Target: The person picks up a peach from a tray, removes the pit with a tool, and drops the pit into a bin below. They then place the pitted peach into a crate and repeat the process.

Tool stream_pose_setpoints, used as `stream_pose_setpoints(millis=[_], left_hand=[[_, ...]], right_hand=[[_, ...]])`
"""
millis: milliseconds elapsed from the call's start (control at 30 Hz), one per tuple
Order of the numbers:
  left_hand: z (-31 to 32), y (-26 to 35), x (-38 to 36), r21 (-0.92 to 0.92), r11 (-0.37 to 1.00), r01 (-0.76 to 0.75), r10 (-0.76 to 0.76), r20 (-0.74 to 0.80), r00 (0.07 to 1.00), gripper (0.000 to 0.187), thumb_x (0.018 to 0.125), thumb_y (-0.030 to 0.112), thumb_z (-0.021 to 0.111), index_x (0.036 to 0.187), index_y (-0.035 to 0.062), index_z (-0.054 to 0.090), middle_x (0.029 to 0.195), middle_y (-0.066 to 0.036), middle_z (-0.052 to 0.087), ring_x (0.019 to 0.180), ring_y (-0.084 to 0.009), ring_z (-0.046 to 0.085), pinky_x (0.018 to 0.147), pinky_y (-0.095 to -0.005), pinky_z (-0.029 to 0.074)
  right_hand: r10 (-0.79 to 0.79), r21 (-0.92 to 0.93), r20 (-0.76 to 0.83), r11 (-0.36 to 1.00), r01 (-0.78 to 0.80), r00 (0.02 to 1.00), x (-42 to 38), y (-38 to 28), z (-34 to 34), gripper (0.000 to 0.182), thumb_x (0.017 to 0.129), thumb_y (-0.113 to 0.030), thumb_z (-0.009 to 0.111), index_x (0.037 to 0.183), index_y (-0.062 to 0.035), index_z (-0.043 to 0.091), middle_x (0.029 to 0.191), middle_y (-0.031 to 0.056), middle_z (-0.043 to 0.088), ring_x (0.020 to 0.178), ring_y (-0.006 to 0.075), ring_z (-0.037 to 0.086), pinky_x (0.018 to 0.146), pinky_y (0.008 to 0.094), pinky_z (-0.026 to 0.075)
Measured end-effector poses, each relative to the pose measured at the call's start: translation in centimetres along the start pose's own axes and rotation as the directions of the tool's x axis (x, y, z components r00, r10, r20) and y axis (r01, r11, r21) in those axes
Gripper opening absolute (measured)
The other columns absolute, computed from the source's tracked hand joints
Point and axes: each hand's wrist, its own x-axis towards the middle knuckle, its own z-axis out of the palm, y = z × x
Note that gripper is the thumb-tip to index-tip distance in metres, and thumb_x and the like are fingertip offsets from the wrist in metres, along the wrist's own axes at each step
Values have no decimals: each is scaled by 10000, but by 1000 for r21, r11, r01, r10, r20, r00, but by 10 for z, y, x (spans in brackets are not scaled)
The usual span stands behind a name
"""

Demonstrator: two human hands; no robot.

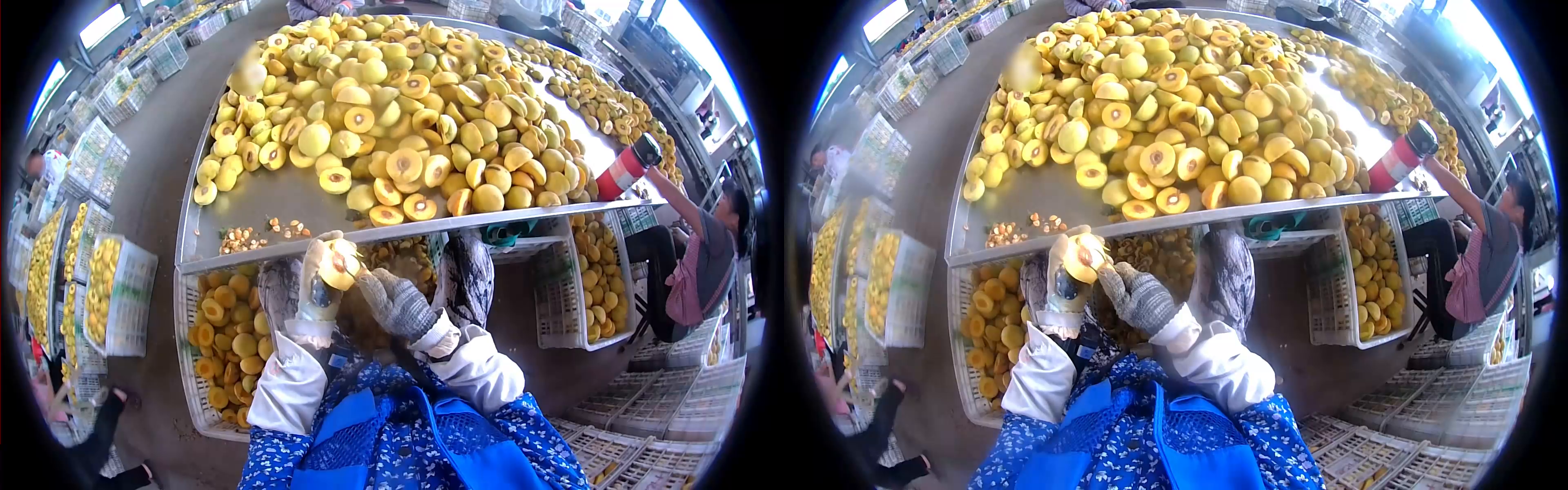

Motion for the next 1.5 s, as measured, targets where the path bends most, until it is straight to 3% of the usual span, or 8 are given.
stream_pose_setpoints(millis=[433,533,633,767,967,1200,1300,1500], left_hand=[[-12,-29,-25,333,932,-146,186,-89,979,339,917,296,488,1013,-23,549,846,-117,603,727,-196,583,657,-296,487],[-40,-48,-16,784,402,-473,480,259,838,300,910,263,466,1007,-7,553,830,-95,593,705,-184,572,633,-292,485],[-46,-57,-15,334,914,-231,254,-25,967,316,902,272,465,953,-25,560,731,-119,593,621,-194,573,558,-293,487],[-2,-42,-17,564,782,-263,349,-47,936,254,878,219,501,927,-21,568,717,-77,558,597,-137,543,545,-243,451],[25,-22,-32,375,926,-41,47,-9,999,185,875,156,529,893,-22,579,648,-58,572,547,-107,542,523,-228,452],[14,-8,-26,589,723,362,-480,51,876,140,833,105,612,901,-18,615,735,-26,605,640,-70,532,608,-205,437],[9,-35,-30,498,866,39,23,-119,993,137,823,73,620,925,-17,605,758,-29,603,666,-72,539,640,-219,459],[36,-30,-50,478,876,-68,214,-259,942,117,797,77,656,866,-2,603,774,-58,621,643,-87,569,601,-213,474]], right_hand=[[225,-55,156,974,-219,962,-12,2,12,221,926,-199,434,977,-39,577,855,205,584,731,395,578,584,453,449],[-75,-247,143,963,109,987,-23,26,17,264,944,-248,422,920,-34,573,774,199,585,724,386,582,573,442,436],[78,84,71,993,-84,994,-23,10,9,298,955,-288,407,889,-53,577,736,177,593,685,366,577,588,409,440],[274,177,187,935,-307,943,-22,0,0,345,969,-322,383,941,-37,575,744,165,587,675,309,563,651,368,443],[10,171,172,985,-40,985,-42,53,17,338,986,-260,358,1124,-20,553,883,111,602,768,184,573,686,312,453],[199,371,460,842,-391,865,-46,33,-6,419,973,-392,358,999,-30,569,704,57,583,603,173,574,537,262,452],[221,445,489,769,-460,844,-44,38,1,424,969,-404,357,980,-35,565,689,55,573,581,167,563,518,258,442],[245,491,581,655,-574,776,-31,34,-4,434,963,-429,356,941,-44,556,657,52,555,538,156,540,479,251,422]])
